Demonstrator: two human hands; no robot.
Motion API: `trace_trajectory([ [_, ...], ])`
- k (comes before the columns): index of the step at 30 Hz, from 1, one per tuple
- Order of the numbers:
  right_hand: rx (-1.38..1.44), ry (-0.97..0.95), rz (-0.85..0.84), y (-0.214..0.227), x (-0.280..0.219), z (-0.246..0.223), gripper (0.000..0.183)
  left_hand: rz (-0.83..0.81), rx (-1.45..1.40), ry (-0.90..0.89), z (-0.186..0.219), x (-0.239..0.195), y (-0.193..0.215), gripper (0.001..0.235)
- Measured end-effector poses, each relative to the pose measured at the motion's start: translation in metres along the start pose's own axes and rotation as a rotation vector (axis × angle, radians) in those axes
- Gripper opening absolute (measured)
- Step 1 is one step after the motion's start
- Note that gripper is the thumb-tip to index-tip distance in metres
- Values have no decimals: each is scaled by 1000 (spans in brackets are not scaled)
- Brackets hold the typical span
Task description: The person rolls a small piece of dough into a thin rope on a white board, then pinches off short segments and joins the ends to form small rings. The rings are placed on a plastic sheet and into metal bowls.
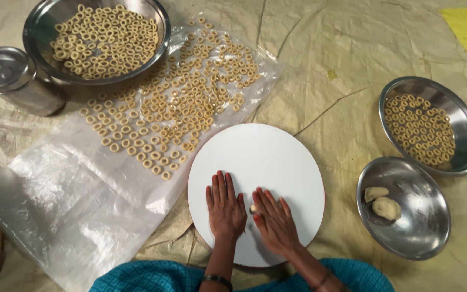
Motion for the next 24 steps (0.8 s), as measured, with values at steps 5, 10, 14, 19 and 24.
trace_trajectory([
  [5,-103,-53,121,26,101,31,66,-4,14,3,-2,-1,-4,68],
  [10,-33,-211,121,46,166,50,72,103,43,-25,-4,-1,-9,67],
  [14,4,-227,132,42,159,49,73,168,71,-43,-5,0,-11,66],
  [19,-61,-159,135,20,99,38,71,88,87,-18,0,0,0,67],
  [24,28,-69,199,-11,16,18,64,-190,87,71,4,0,11,68],
])
Point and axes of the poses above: each hand's wrist, its own x-axis towards the middle knuckle, its own y-axis out of the back of the hand, z = x × y, the point moved 1 cm from there along x, towards the middle knuckle, and after that the axes turned 5 degrees about -z, right-handed, at the moved point
